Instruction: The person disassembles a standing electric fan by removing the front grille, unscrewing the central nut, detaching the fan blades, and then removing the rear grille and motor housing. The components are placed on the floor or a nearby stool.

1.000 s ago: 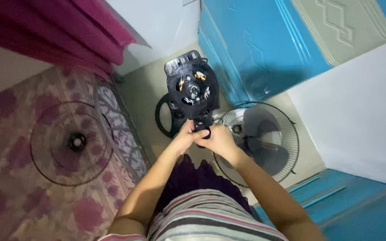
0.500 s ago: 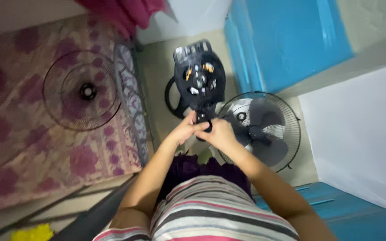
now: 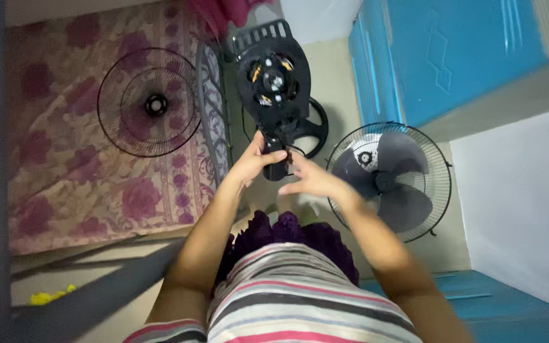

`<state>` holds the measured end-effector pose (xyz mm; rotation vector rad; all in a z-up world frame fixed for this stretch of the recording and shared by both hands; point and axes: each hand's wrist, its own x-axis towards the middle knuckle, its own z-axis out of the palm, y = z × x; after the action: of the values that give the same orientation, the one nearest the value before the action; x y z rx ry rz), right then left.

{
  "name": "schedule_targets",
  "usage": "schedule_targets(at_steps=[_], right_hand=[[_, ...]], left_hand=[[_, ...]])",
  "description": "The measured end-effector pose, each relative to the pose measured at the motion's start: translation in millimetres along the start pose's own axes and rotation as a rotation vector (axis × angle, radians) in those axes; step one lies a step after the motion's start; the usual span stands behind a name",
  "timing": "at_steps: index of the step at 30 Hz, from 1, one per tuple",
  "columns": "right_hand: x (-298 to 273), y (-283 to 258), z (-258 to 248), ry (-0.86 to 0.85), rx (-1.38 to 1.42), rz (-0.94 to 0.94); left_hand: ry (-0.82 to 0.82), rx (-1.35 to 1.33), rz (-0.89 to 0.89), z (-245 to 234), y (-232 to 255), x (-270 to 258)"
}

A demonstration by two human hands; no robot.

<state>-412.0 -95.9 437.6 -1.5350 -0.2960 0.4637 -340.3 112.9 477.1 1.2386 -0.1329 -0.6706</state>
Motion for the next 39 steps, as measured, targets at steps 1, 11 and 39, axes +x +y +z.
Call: schedule_targets(at_steps=[1, 11, 39], right_hand=[[-3, 15, -8, -0.058, 0.113, 0.082], [-28, 132, -124, 0.446, 0.159, 0.42], [119, 16, -151, 0.389, -0.155, -0.441]], left_hand=[[0.008, 0.01, 0.004, -1, 0, -5], [-0.019, 0.069, -0.002, 24, 35, -35], [0.008, -0.001, 0.011, 80, 46, -20]])
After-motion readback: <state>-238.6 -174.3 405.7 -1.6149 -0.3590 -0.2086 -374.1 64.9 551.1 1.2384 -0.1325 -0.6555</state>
